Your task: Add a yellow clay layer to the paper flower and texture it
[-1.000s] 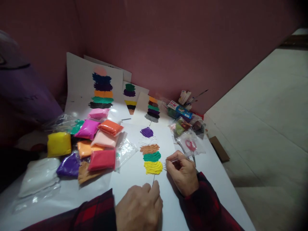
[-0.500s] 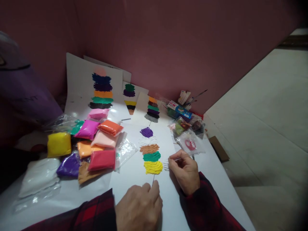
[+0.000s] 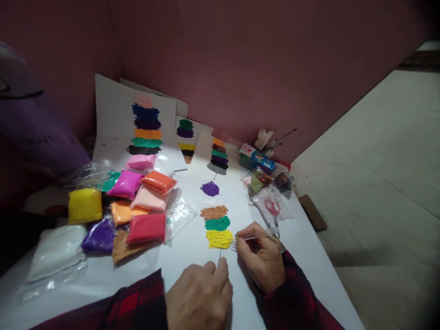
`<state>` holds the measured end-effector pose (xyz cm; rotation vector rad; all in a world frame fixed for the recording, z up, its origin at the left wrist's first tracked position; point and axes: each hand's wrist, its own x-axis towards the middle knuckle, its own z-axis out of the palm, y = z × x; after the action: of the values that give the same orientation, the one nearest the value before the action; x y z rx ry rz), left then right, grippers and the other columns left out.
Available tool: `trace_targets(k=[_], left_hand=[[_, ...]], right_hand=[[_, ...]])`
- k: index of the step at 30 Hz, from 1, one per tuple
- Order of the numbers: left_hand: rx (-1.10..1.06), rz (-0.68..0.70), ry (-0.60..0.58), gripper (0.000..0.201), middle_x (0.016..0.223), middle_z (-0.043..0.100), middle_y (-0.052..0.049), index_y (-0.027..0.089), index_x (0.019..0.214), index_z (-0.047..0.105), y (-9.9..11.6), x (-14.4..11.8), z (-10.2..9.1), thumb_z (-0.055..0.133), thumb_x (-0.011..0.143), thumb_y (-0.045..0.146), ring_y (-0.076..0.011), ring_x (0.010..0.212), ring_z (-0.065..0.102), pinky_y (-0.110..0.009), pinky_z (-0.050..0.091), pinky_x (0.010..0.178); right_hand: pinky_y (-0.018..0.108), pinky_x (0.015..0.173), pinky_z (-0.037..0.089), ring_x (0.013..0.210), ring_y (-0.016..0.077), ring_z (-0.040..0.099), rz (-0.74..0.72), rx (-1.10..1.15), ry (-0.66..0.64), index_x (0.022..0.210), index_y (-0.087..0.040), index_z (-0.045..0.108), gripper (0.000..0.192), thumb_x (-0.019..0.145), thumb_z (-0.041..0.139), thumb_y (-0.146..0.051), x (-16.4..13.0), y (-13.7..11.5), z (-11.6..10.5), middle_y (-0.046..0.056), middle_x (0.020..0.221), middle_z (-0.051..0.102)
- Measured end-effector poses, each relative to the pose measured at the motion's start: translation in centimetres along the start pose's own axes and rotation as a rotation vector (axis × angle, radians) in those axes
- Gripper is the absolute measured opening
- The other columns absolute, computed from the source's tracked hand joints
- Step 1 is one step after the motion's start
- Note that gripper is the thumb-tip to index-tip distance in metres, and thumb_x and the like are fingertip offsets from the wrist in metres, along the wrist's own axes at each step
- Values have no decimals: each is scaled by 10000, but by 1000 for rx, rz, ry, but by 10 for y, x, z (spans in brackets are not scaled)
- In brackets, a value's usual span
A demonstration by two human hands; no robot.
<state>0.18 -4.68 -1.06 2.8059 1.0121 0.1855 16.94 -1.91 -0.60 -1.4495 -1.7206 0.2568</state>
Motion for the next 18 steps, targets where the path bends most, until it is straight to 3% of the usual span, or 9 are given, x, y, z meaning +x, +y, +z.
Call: trace_targets(k=[7, 18], left_hand=[[35, 28, 77, 202, 1122, 685, -104, 133, 1056, 661, 0, -2, 0, 522, 913, 99, -200, 708, 654, -310, 522, 507], [21, 20, 9, 193, 1131, 687, -101, 139, 1051, 664, -1, 1, -2, 517, 927, 120, -198, 715, 664, -298, 525, 515]], right_hand=[[188, 392, 399, 359, 83, 478, -60, -84, -12, 670, -207, 546, 154, 808, 514, -148, 2, -4, -1, -56, 516, 515], [190, 378, 390, 343, 84, 468, -42, -112, 25, 648, -205, 547, 150, 782, 512, -147, 2, -5, -2, -49, 504, 526]])
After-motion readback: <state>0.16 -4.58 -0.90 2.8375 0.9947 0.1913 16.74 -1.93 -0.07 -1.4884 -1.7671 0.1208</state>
